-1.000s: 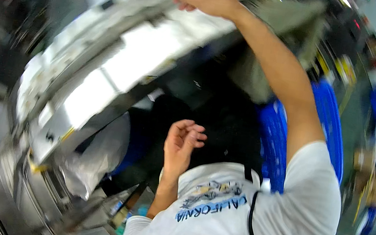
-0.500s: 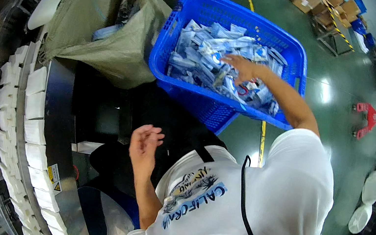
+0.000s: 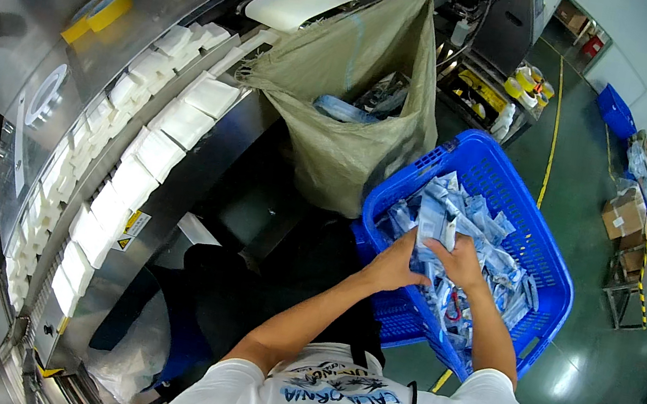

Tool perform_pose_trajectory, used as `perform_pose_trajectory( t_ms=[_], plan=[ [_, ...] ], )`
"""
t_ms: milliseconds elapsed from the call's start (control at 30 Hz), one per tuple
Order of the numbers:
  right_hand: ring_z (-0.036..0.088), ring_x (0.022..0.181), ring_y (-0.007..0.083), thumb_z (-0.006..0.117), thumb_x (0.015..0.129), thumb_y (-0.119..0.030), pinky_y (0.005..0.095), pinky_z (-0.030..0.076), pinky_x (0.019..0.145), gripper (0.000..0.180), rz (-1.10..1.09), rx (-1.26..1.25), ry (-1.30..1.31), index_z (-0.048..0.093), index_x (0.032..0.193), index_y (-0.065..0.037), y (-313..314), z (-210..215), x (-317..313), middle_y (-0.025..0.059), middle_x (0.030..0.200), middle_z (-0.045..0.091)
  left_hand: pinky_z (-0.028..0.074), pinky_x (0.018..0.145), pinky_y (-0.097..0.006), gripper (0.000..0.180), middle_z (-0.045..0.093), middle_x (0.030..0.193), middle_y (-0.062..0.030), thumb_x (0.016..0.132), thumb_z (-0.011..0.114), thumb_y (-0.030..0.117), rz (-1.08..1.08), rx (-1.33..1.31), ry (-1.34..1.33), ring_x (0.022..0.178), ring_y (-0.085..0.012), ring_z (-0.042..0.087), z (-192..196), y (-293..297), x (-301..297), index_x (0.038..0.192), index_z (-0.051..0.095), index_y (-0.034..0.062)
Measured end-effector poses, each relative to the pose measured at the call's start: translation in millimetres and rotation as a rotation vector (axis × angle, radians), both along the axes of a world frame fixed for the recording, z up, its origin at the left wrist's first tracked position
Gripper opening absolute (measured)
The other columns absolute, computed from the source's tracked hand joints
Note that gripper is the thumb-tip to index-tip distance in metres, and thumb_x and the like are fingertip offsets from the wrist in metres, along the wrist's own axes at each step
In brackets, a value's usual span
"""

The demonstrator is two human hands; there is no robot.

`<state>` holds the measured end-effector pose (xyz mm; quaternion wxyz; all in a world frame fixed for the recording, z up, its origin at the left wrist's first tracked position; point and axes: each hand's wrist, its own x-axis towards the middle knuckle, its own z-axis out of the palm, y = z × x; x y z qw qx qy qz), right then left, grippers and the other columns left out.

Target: The person unpacks white rectangular items from blue plastic bags and places them onto a conveyor belt. They then move to a different machine and place the items into a packaging device.

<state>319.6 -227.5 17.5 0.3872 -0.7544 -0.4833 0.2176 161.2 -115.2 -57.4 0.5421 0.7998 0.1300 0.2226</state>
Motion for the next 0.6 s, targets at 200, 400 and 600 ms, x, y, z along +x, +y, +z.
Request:
perform_pose_trajectory(
  t_ms=[200,400,600],
  plan=[
    [0.070,0.105,0.0244,0.090,0.080,-0.026,0.0380,0.052,0.096,0.063,0.052,0.617,0.467,0.063,0.130,0.003,33.6,6.7,-19.8,0.0155,0.114,0.074,0.056,0.090,-0.037,0.035,0.077,0.111,-0.0128,0.088,0.083,0.014,0.041,-0.241,-0.175,0.103,-0.0221,0.073,19.4,24.1,7.9,0.117,0.071,-0.0004],
    [0.069,0.107,0.0238,0.095,0.074,-0.031,0.0384,0.053,0.097,0.067,0.161,-0.093,0.106,0.068,0.127,-0.002,-6.0,-45.8,23.2,0.0125,0.116,0.074,0.056,0.089,-0.034,0.031,0.077,0.108,-0.0077,0.088,0.084,0.012,0.004,-0.441,-0.182,0.097,-0.0143,0.070,52.4,44.0,3.9,0.114,0.073,-0.0013],
    [0.068,0.093,0.0208,0.080,0.092,-0.035,0.0385,0.054,0.085,0.043,0.190,-0.228,-0.009,0.072,0.119,-0.002,-45.3,7.0,78.0,0.0137,0.102,0.075,0.056,0.095,-0.038,0.047,0.068,0.127,-0.0133,0.091,0.081,0.015,0.189,-0.583,-0.188,0.111,-0.0203,0.066,51.7,53.7,-2.5,0.130,0.062,-0.0030]
  ],
)
